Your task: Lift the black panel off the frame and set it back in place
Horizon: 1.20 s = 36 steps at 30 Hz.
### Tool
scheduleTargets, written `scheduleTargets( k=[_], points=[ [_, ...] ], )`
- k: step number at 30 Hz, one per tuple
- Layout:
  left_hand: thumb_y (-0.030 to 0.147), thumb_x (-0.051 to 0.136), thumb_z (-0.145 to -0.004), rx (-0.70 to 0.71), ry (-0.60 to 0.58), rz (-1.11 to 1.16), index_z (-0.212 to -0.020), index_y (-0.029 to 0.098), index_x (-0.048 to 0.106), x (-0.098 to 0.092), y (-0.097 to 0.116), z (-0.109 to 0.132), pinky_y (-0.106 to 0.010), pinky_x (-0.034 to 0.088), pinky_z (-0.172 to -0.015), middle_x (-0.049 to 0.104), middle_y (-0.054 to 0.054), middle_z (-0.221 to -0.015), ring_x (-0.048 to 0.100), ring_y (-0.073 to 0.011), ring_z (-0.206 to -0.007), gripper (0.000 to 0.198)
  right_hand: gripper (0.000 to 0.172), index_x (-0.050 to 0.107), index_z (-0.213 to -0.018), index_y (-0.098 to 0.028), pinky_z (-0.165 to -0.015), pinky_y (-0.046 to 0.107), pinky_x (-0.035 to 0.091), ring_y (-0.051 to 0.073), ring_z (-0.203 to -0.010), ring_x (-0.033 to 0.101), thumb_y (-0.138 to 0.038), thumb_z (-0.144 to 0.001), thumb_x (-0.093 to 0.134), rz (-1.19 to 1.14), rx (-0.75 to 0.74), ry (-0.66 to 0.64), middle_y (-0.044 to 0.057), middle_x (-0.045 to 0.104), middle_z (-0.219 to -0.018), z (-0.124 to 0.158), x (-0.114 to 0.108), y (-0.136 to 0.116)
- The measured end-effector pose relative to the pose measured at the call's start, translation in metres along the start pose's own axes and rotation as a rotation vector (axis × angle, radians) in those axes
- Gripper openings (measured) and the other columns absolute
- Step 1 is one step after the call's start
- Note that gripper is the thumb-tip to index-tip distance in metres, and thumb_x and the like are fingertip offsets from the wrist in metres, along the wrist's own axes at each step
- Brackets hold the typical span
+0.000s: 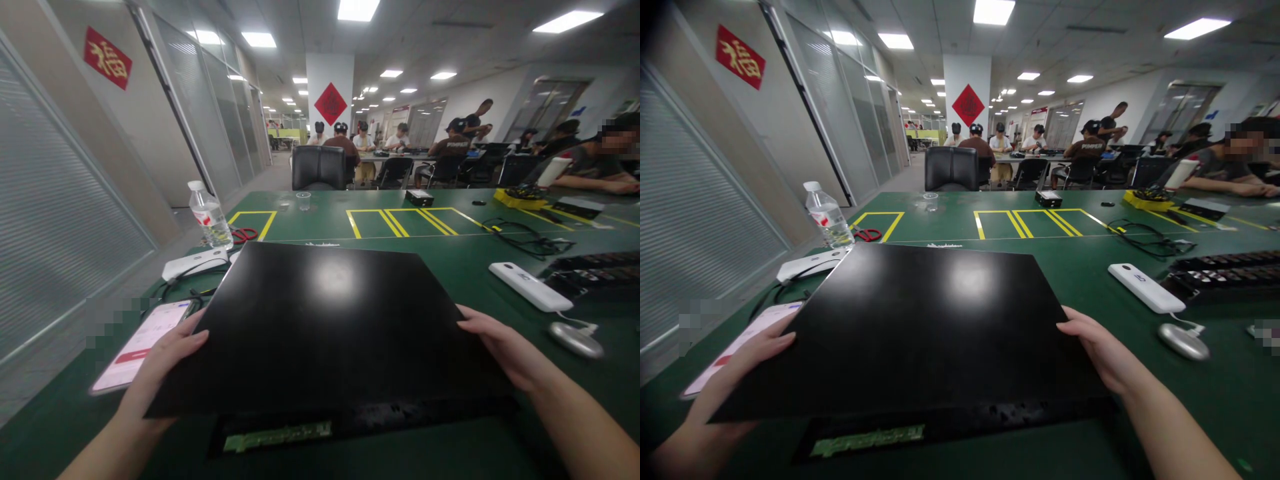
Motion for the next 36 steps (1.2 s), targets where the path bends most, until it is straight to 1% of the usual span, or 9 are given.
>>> scheduleTargets(
  k=[2,5,8,11,14,20,25,30,36],
  points=[
    [0.031,0.093,-0.048,-0.039,-0.026,-0.030,-0.127,0.017,0.071,-0.007,-0.006,-0.007,-0.039,0.059,-0.093,0.081,-0.009,-0.109,0.067,-0.0424,-0.116,0.084,0.036,0.073,-0.105,-0.025,-0.083,0.037,0.059,0.027,-0.098,0.074,-0.029,-0.069,0.074,0.066,-0.025,0.041,0.007,0.078,-0.108,-0.004,-0.006,0.000],
    [0.036,0.093,-0.050,0.018,-0.025,-0.035,-0.134,0.015,0.066,-0.015,-0.009,-0.014,-0.033,0.058,-0.093,0.081,-0.008,-0.111,0.062,-0.0401,-0.123,0.091,0.029,0.074,-0.099,-0.023,-0.073,0.028,0.059,0.022,-0.090,0.074,-0.026,-0.070,0.075,0.104,-0.044,0.101,0.007,0.078,-0.102,-0.009,-0.014,0.000],
    [0.039,0.093,-0.050,0.027,-0.005,-0.056,-0.142,0.014,0.059,-0.019,-0.013,-0.015,-0.033,0.059,-0.092,0.081,-0.007,-0.109,0.059,-0.0397,-0.127,0.101,0.031,0.073,-0.101,-0.020,-0.054,0.021,0.053,0.016,-0.070,0.070,-0.025,-0.071,0.075,0.139,-0.051,0.146,0.006,0.076,-0.087,-0.013,-0.020,0.001],
    [0.037,0.094,-0.049,0.018,0.012,-0.061,-0.147,0.015,0.052,-0.019,-0.015,-0.014,-0.037,0.060,-0.092,0.081,-0.006,-0.110,0.060,-0.0406,-0.126,0.109,0.040,0.070,-0.110,-0.019,-0.047,0.019,0.047,0.012,-0.060,0.065,-0.028,-0.071,0.076,0.172,-0.083,0.203,0.004,0.073,-0.078,-0.014,-0.025,-0.002],
    [0.037,0.094,-0.049,0.019,-0.002,-0.031,-0.148,0.019,0.051,-0.016,-0.016,-0.013,-0.039,0.059,-0.094,0.080,-0.004,-0.114,0.062,-0.0399,-0.124,0.109,0.045,0.064,-0.115,-0.020,-0.045,0.021,0.047,0.015,-0.060,0.065,-0.032,-0.073,0.074,0.213,-0.088,0.250,0.006,0.074,-0.081,-0.015,-0.030,-0.004],
    [0.031,0.092,-0.049,0.032,-0.006,-0.060,-0.134,0.024,0.067,-0.010,-0.014,-0.009,-0.038,0.059,-0.095,0.082,-0.001,-0.109,0.063,-0.0397,-0.122,0.089,0.033,0.061,-0.104,-0.021,-0.056,0.028,0.054,0.020,-0.068,0.071,-0.038,-0.077,0.069,0.267,-0.043,0.291,0.010,0.077,-0.086,-0.016,-0.033,-0.005],
    [0.033,0.093,-0.050,0.037,0.014,-0.058,-0.133,0.021,0.067,-0.006,-0.010,-0.002,-0.032,0.061,-0.088,0.081,-0.003,-0.110,0.065,-0.0378,-0.120,0.087,0.028,0.061,-0.095,-0.023,-0.056,0.027,0.049,0.023,-0.076,0.072,-0.043,-0.075,0.067,0.313,-0.056,0.292,0.010,0.078,-0.088,-0.018,-0.035,-0.006],
    [0.024,0.093,-0.045,0.011,0.020,-0.005,-0.131,0.024,0.069,0.001,-0.013,0.002,-0.026,0.065,-0.074,0.083,0.001,-0.103,0.073,-0.0346,-0.108,0.090,0.029,0.062,-0.089,-0.023,-0.049,0.025,0.035,0.017,-0.058,0.061,-0.048,-0.074,0.066,0.395,-0.119,0.341,0.009,0.078,-0.084,-0.020,-0.043,-0.010],
    [0.025,0.093,-0.048,-0.006,-0.006,0.009,-0.123,0.024,0.074,0.007,-0.020,0.003,-0.029,0.065,-0.069,0.084,0.000,-0.094,0.075,-0.0352,-0.102,0.077,0.023,0.060,-0.083,-0.026,-0.048,0.025,0.033,0.015,-0.052,0.054,-0.047,-0.074,0.064,0.354,-0.146,0.345,0.005,0.077,-0.077,-0.023,-0.045,-0.007]
  ],
)
Point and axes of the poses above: each hand's wrist, its own z-axis away from the middle knuckle, its own x-axis out of the palm, y = z × x, the point moved 6 cm from there along -z, towards the middle knuckle
